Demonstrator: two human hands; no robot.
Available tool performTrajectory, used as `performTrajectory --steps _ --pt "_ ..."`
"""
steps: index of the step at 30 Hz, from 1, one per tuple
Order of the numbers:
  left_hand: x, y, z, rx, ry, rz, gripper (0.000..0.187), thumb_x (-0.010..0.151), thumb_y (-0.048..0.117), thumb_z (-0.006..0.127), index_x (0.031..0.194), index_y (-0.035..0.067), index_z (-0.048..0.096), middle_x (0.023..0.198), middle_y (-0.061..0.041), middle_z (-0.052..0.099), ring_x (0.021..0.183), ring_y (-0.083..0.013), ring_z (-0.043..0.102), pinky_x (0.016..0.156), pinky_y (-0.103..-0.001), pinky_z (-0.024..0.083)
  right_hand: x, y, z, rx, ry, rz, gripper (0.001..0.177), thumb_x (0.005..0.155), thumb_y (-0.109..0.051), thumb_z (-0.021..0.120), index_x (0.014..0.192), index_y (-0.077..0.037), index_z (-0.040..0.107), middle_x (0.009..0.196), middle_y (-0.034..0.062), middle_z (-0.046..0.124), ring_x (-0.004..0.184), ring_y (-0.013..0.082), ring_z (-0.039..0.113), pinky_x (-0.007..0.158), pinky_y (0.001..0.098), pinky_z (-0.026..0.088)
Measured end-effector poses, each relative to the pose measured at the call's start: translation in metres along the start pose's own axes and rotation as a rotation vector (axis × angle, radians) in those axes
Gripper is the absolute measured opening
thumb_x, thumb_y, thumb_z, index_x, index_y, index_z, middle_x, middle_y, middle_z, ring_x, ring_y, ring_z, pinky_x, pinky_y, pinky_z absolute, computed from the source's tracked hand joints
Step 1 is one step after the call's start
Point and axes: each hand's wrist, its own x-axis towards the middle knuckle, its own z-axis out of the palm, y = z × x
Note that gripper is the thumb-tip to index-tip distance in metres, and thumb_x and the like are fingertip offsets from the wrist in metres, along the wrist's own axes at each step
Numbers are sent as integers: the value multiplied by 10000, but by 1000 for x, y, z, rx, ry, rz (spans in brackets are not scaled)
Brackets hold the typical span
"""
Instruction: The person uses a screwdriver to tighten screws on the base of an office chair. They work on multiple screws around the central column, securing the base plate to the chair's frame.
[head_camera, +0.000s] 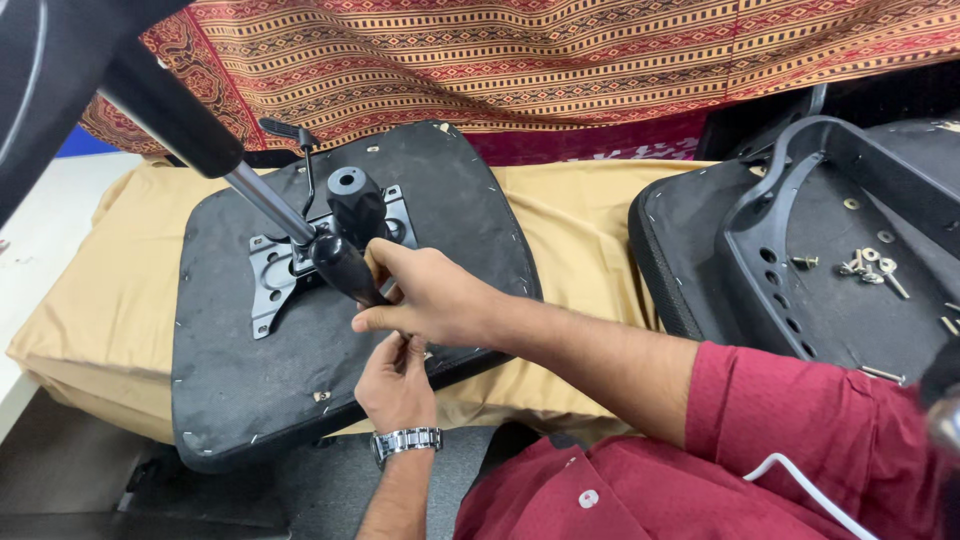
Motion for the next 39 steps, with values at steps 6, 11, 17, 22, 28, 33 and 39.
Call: performTrajectory --steps 6,11,17,22,28,33,39 --pt "1 -1 -1 -18 -94 -17 237 960 166 709 1110 -17 718 890 -77 778 773 -130 729 711 -289 576 -3 -1 -3 285 -116 68 322 902 -111 687 1204 -53 593 1075 54 730 1020 163 719 791 342 630" --pt "0 -3 4 23 -28 2 246 954 177 715 1088 -27 742 882 -88 777 768 -141 720 731 -301 557 -5 -4 -3 151 -43 36 328 902 -123 757 1152 -35 563 1029 71 739 980 153 726 853 335 591" --pt "-1 -4 6 -123 -73 50 237 992 172 666 1077 -47 690 909 -85 732 813 -121 692 744 -291 554 -7 2 -4 146 -41 56 308 893 -110 739 1157 -49 593 1025 71 754 985 168 738 875 342 602" --pt "-2 -4 10 -19 -78 -103 201 1013 144 636 1073 -32 712 845 -75 737 755 -139 685 691 -301 543 -13 3 -6 252 -72 -51 289 949 -68 687 1205 -31 560 1094 72 742 1074 170 722 940 341 582" --pt "-5 -14 12 -117 -13 54 193 1012 130 630 1052 -53 678 928 -85 701 825 -141 691 744 -301 579 -13 -2 -2 155 -48 67 323 910 -88 720 1185 -23 564 1023 84 762 1005 194 768 878 342 612" --pt "-6 -11 9 34 -49 -48 210 1020 119 595 1135 -21 702 896 -78 745 792 -150 710 728 -322 560 -14 1 0 228 -81 -58 341 964 -68 633 1281 -30 513 1172 85 751 1130 204 731 938 338 585" --pt "-6 -2 9 -272 -8 -3 235 998 152 618 1152 -24 635 1027 -54 720 900 -120 719 774 -302 598 -13 3 0 21 14 -65 352 880 -108 801 1098 14 553 1027 130 702 1013 239 731 893 364 614"
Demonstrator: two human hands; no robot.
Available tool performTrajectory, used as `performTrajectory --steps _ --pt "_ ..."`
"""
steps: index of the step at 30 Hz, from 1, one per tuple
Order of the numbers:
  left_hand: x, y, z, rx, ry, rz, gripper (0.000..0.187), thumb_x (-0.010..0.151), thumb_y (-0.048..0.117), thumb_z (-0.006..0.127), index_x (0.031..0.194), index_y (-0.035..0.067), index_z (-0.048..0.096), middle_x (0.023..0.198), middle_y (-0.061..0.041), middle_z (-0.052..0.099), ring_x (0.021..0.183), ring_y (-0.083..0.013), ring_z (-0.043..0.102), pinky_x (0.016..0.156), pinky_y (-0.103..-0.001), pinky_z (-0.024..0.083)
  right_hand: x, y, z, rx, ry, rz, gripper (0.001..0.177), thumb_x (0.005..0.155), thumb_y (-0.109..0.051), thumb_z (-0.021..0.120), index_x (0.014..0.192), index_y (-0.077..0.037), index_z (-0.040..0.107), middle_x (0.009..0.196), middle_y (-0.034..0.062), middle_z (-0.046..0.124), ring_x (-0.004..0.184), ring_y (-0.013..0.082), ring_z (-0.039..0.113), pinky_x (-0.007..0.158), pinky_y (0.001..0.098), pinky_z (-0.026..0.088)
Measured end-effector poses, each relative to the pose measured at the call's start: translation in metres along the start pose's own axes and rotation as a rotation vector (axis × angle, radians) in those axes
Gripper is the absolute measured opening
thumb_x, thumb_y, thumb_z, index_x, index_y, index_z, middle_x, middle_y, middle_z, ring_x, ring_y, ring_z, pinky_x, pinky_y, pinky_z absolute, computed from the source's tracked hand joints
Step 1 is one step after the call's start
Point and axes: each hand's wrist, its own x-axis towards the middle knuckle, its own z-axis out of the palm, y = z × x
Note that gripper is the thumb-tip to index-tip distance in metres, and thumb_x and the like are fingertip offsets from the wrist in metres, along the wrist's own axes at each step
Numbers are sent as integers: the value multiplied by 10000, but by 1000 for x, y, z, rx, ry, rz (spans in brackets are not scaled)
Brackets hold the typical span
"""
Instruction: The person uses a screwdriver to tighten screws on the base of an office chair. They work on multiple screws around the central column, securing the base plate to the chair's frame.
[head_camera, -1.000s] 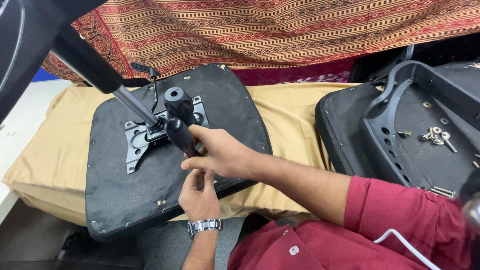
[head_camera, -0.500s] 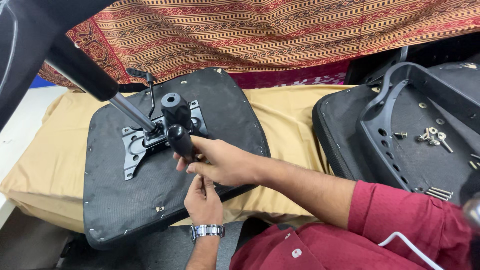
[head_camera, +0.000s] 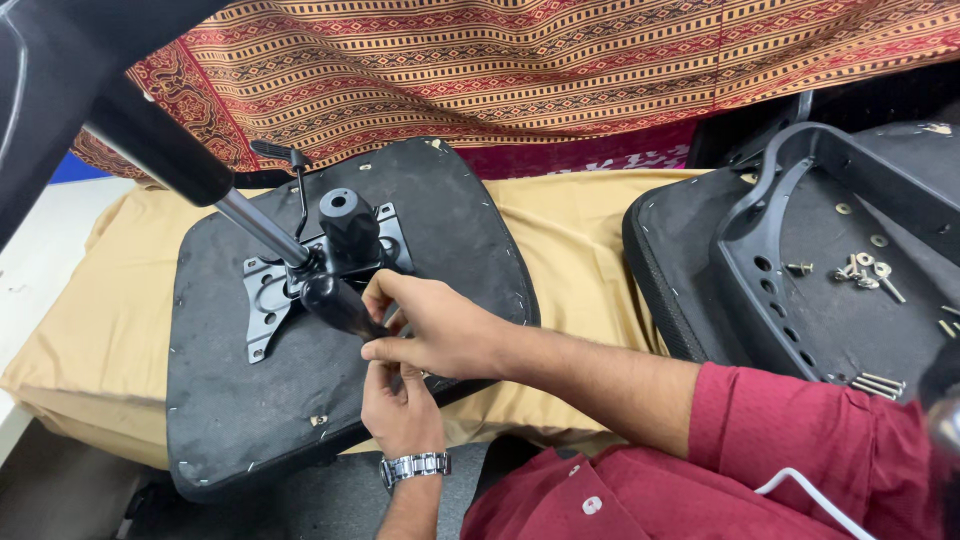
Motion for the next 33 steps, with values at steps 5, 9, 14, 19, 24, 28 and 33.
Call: performTrajectory --steps 5,9,14,19,24,28,33 --pt "-1 1 -2 351 -31 -38 210 1031 158 612 1085 -25 698 892 -125 733 798 -214 709 733 -343 548 1 -1 -2 186 -90 54 350 910 -112 689 1229 -41 564 1097 90 739 1054 203 732 882 357 611" --pt "-3 4 -4 258 -68 6 191 1014 165 644 1084 -9 682 942 -106 756 869 -205 751 762 -329 573 -1 -1 0 -11 -32 53 353 861 -163 804 1110 -9 608 992 120 754 975 222 761 867 365 605" --pt "0 7 -4 376 -85 67 279 989 86 555 1215 11 701 1033 -126 766 965 -221 757 826 -344 582 -5 -3 5 203 -87 51 363 925 -161 709 1231 -41 554 1091 75 735 1074 180 725 907 338 589" --pt "-5 9 -1 197 -65 110 274 1009 86 557 1251 -9 644 1181 -126 704 1052 -222 735 870 -344 590 -7 -5 8 89 -44 101 309 916 -160 747 1150 -18 605 1012 99 766 985 200 760 878 350 596" --pt "-5 10 0 404 -67 -82 220 1065 123 561 1091 -52 692 923 -151 745 856 -246 741 805 -366 572 -7 0 4 272 -74 32 344 948 -94 671 1260 -52 531 1140 65 702 1107 161 682 948 337 559" --pt "-3 10 1 301 -36 14 241 1035 165 581 1166 -11 680 953 -132 752 837 -202 734 755 -350 563 -4 3 4 213 -41 77 242 949 -92 675 1171 -34 598 1070 76 739 1040 161 709 923 336 582" --pt "-3 5 3 415 0 -58 250 1015 193 610 1167 20 707 937 -123 766 816 -213 737 739 -363 556 -3 5 2 251 -28 112 250 960 -113 669 1175 -54 557 1108 51 722 1066 127 700 895 320 586"
